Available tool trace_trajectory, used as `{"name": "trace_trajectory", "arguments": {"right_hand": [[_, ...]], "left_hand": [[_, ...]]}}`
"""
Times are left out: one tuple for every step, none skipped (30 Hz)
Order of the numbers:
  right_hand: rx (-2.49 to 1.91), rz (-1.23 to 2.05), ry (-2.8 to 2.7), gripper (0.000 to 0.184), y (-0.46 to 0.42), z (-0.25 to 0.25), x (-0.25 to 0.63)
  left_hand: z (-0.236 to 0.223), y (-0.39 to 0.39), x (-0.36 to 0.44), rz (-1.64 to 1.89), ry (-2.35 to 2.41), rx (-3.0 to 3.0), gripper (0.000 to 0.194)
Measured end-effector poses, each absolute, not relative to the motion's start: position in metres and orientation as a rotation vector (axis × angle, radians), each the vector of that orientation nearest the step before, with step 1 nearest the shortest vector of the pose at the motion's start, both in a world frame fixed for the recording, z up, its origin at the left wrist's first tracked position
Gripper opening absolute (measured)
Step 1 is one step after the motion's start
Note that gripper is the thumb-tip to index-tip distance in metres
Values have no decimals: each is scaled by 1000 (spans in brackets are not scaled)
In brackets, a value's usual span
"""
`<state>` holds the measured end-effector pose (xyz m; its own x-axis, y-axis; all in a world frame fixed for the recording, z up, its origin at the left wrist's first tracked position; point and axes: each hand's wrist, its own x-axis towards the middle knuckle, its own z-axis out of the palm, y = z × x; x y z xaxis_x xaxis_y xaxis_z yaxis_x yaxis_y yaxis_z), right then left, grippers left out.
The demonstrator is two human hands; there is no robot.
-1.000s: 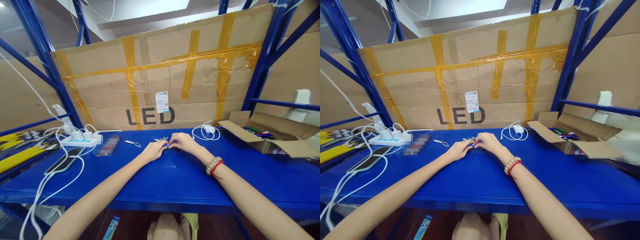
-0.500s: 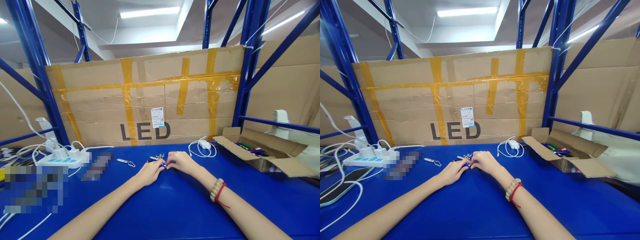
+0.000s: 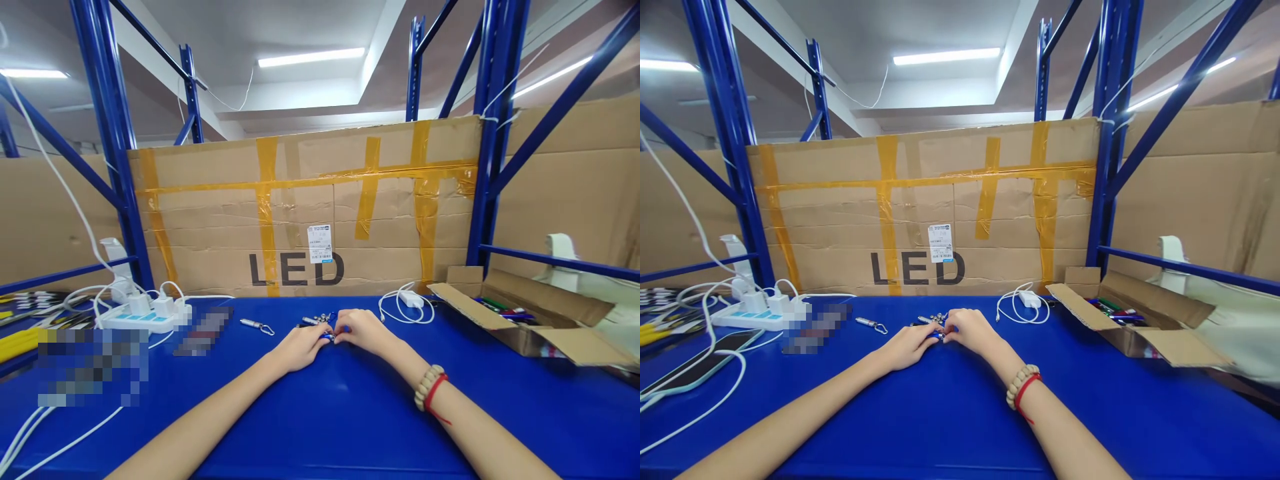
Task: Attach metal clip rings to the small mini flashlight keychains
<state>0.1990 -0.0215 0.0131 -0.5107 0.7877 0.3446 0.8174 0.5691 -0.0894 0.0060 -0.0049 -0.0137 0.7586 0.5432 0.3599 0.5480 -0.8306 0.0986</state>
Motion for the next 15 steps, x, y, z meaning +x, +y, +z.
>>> {"name": "trace_trajectory", "arguments": {"right_hand": [[-1308, -119, -2455, 11, -22, 13, 199], [-1303, -118, -2449, 11, -22, 13, 198], [-1299, -115, -2443, 11, -22, 13, 198], [-1297, -112, -2439, 11, -22, 13, 198], [-1296, -108, -2438, 11, -22, 12, 197], [-1295, -107, -2439, 11, -21, 12, 197], [-1293, -108, -2441, 11, -21, 11, 197], [-1288, -110, -2445, 12, -21, 10, 196], [-1284, -111, -2449, 12, -21, 10, 196], [-1280, -112, -2452, 12, -21, 9, 196], [-1278, -113, -2454, 12, -22, 9, 195], [-1283, -112, -2454, 12, -23, 9, 195], [-1293, -112, -2452, 12, -24, 10, 195], [-1304, -114, -2450, 11, -25, 10, 194], [-1315, -120, -2448, 11, -25, 10, 194]], "left_hand": [[-14, -5, 6, -602, -903, -2932, 17], [-14, -5, 6, -606, -893, -2931, 16], [-14, -5, 5, -608, -884, -2928, 16], [-15, -5, 5, -606, -878, -2924, 16], [-15, -5, 5, -600, -874, -2919, 16], [-15, -5, 4, -591, -874, -2913, 16], [-15, -5, 4, -580, -877, -2904, 16], [-15, -6, 3, -570, -882, -2894, 16], [-15, -6, 3, -560, -886, -2885, 16], [-15, -6, 3, -551, -889, -2880, 15], [-14, -7, 3, -547, -890, -2879, 15], [-14, -7, 3, -546, -887, -2882, 15], [-14, -7, 3, -550, -882, -2888, 15], [-14, -6, 3, -556, -873, -2895, 15], [-14, -6, 3, -564, -862, -2902, 15]]}}
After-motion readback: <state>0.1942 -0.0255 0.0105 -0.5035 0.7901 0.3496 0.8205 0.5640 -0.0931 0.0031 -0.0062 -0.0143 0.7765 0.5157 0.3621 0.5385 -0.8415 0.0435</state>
